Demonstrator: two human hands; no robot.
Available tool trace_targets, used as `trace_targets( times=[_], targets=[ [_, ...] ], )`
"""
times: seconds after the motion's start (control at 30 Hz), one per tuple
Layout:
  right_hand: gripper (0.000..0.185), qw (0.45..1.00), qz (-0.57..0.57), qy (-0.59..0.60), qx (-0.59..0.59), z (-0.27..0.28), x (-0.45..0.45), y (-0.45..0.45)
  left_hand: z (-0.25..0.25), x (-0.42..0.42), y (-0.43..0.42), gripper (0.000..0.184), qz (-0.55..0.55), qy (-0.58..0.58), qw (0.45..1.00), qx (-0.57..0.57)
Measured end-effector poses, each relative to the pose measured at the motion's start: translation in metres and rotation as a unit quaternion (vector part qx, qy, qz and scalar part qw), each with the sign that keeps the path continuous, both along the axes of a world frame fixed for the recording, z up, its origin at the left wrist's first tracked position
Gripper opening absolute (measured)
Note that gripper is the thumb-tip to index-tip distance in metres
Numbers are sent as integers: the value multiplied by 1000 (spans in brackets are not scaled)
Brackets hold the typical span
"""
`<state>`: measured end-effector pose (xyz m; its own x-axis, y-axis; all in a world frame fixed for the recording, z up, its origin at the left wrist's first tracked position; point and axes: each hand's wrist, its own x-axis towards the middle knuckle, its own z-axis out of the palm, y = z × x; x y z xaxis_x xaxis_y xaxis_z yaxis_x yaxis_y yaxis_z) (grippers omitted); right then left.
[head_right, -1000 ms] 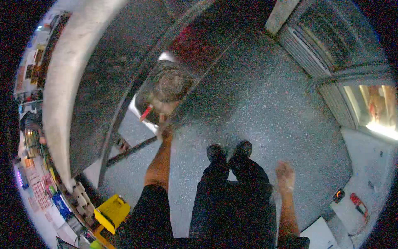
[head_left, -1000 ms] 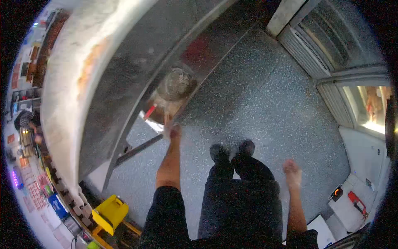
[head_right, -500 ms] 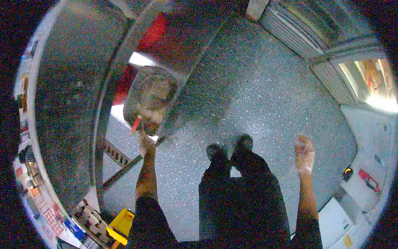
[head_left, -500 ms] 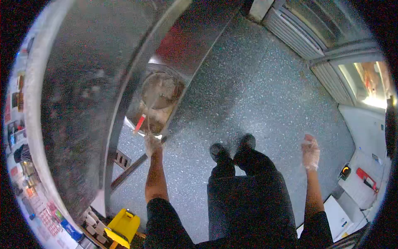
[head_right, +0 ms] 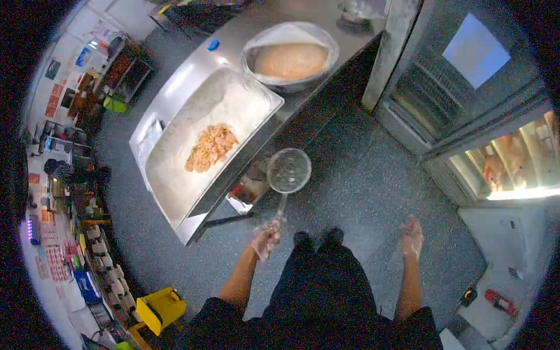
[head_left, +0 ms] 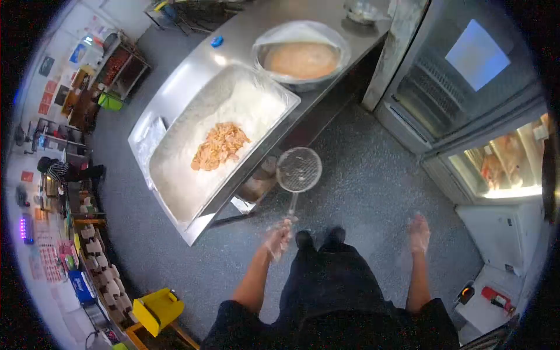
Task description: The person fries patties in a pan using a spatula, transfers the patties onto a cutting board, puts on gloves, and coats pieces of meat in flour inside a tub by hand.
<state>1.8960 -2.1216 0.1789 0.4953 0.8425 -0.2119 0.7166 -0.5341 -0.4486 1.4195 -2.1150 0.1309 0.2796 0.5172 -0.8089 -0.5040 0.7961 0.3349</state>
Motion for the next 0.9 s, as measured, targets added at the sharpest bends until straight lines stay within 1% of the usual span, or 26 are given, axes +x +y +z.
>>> trace_targets(
  times=[0.07, 0.1, 0.17, 0.2, 0.23, 0.27, 0.3, 0.37, 0.4, 0.43, 0.47, 0.5, 0.53, 0.57, 0.6, 0.63, 0.67, 0.7, 0.73, 0.77, 0.8, 0.83, 0.87, 0.9],
  targets=[
    [44, 980, -67, 163, 94, 7, 8, 13, 70, 26, -2, 32, -88, -6, 992, 88],
    [44, 979, -66, 165, 103, 3, 9, 24, 97, 32, -1, 32, -87, -4, 991, 97],
    [45, 987, -31, 148, 57, -4, 11, 53, 141, 42, 2, 33, -77, -40, 990, 109],
    [45, 987, -24, 146, 59, 15, -1, 67, 161, 43, 2, 33, -70, -41, 990, 113],
    [43, 984, 18, 159, 75, 41, -27, 87, 181, 39, 4, 34, -66, -23, 989, 133],
    [42, 978, 69, 176, 89, 54, -44, 105, 198, 37, 2, 35, -53, 0, 987, 152],
    [42, 975, 100, 181, 85, 52, -59, 125, 215, 30, 5, 37, -34, 14, 987, 154],
    [41, 925, 142, 307, 171, 53, -104, 167, 224, -1, 4, 34, -5, 77, 979, 189],
    [41, 921, 161, 313, 165, 60, -129, 186, 231, -19, 4, 34, 4, 113, 975, 193],
    [41, 905, 186, 338, 180, 78, -163, 204, 239, -37, 5, 33, 24, 175, 966, 189],
    [41, 887, 208, 361, 197, 92, -198, 220, 243, -60, 3, 32, 47, 198, 965, 165],
    [41, 884, 221, 364, 193, 97, -230, 234, 246, -84, -1, 32, 80, 201, 962, 167],
    [41, 865, 247, 397, 185, 103, -262, 249, 249, -108, -1, 32, 111, 204, 957, 174],
    [41, 845, 271, 427, 174, 111, -296, 261, 257, -126, 2, 32, 159, 249, 939, 175],
    [39, 868, 319, 341, 169, 140, -330, 263, 265, -146, 3, 33, 205, 292, 918, 172],
    [43, 868, 363, 311, 135, 148, -361, 270, 258, -175, 4, 34, 233, 311, 899, 200],
    [47, 865, 404, 279, 101, 155, -393, 277, 257, -207, 8, 32, 265, 319, 890, 191],
    [59, 854, 463, 227, 70, 163, -424, 283, 255, -236, 14, 31, 295, 326, 879, 183],
    [70, 838, 516, 172, 36, 169, -455, 288, 251, -264, 24, 29, 315, 374, 857, 165],
    [82, 817, 572, 76, 6, 172, -489, 294, 241, -297, 32, 24, 303, 384, 857, 162],
    [94, 783, 621, -21, -29, 169, -519, 297, 220, -330, 37, 18, 313, 394, 848, 168],
    [98, 741, 664, -96, 12, 145, -543, 297, 216, -351, 51, 13, 330, 408, 843, 118],
    [103, 690, 701, -169, 56, 122, -564, 299, 207, -373, 62, 11, 328, 419, 842, 94],
    [103, 689, 702, -173, 46, 119, -585, 300, 189, -397, 70, 13, 320, 427, 841, 91]
  ],
)
